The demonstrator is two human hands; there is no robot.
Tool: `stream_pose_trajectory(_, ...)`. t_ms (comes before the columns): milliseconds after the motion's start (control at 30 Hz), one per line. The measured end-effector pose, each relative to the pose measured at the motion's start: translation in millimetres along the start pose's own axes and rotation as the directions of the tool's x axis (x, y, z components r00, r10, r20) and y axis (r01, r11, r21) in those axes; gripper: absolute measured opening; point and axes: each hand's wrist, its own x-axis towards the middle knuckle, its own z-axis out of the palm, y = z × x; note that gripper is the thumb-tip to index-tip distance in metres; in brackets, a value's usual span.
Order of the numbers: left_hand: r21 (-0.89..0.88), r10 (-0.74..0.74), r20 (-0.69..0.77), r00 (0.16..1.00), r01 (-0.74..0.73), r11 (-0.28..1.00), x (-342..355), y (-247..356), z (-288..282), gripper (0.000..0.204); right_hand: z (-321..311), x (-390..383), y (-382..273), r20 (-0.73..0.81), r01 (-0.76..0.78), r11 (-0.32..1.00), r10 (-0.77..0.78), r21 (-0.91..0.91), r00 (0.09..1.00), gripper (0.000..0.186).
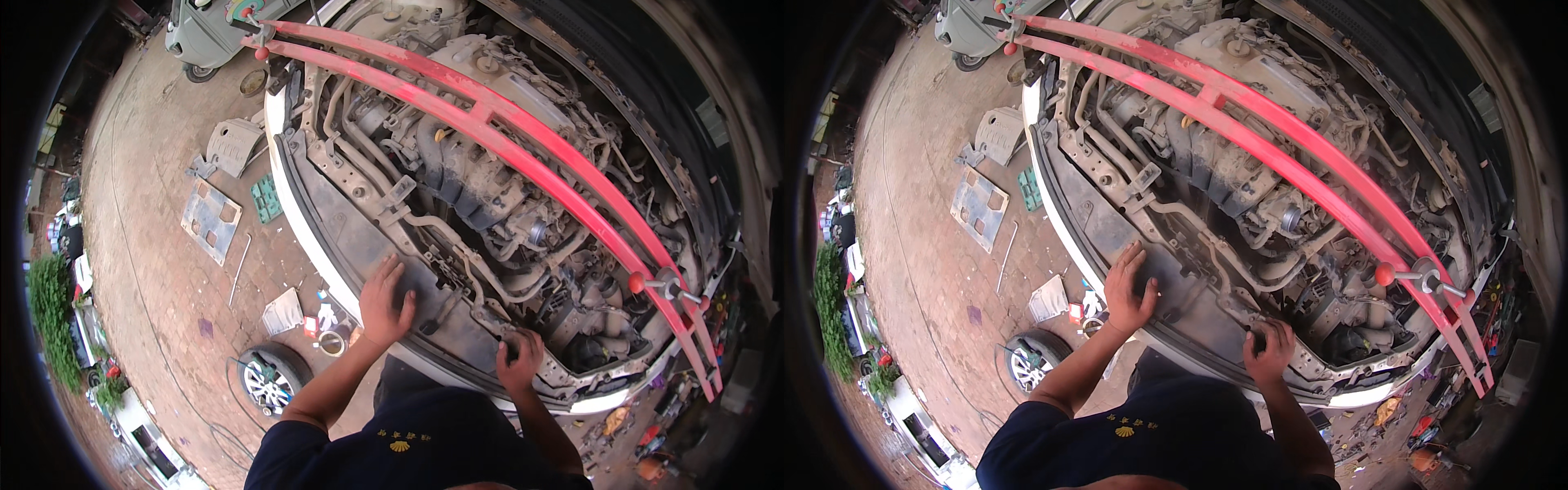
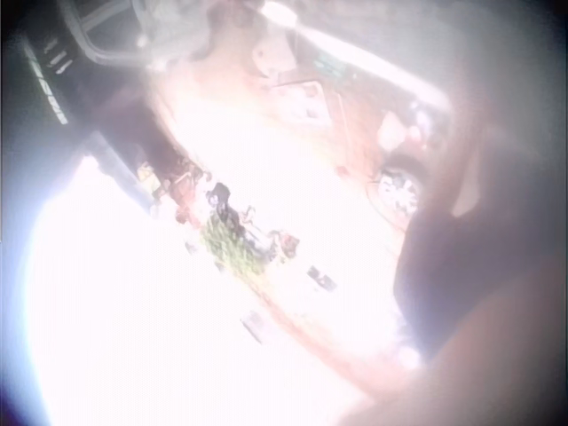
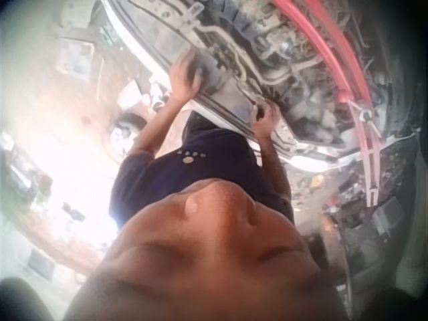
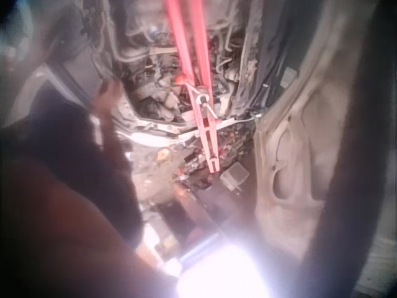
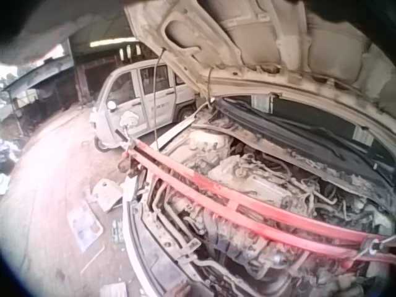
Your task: The person walks through a cluttered auto repair shop, picks up a red engine support bar, and carries it to a white car with an open hood. They position the support bar across the engine bay and adjust it to fit.
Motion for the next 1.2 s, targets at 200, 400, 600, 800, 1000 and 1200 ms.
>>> stream_pose_trajectory(200,-0.049,0.036,-0.038,0.999,-0.037,0.998,-7,2,3,0.047,-3,-8,2,-0.009,-0.023,0.999,0.023,-0.025,1.000,0.028)
stream_pose_trajectory(400,-0.044,0.117,-0.051,0.992,-0.120,0.992,-15,-3,14,0.041,-5,-13,3,-0.087,-0.051,0.999,0.051,0.008,0.995,0.030)
stream_pose_trajectory(600,0.046,0.095,0.036,0.995,-0.097,0.994,-17,-1,24,0.040,-7,-21,8,-0.180,-0.103,0.988,0.122,0.114,0.976,0.030)
stream_pose_trajectory(800,0.149,0.101,0.086,0.991,-0.114,0.982,-21,-3,27,0.041,-22,-43,19,-0.306,-0.061,0.877,0.231,0.476,0.924,0.035)
stream_pose_trajectory(1000,0.174,0.229,0.270,0.935,-0.282,0.944,-48,68,40,0.044,-103,-115,62,-0.303,-0.034,0.819,0.250,0.573,0.920,0.033)
stream_pose_trajectory(1200,0.192,0.240,0.477,0.845,-0.366,0.910,-87,114,83,0.051,-144,-188,137,-0.408,-0.108,0.890,0.307,0.444,0.860,0.035)
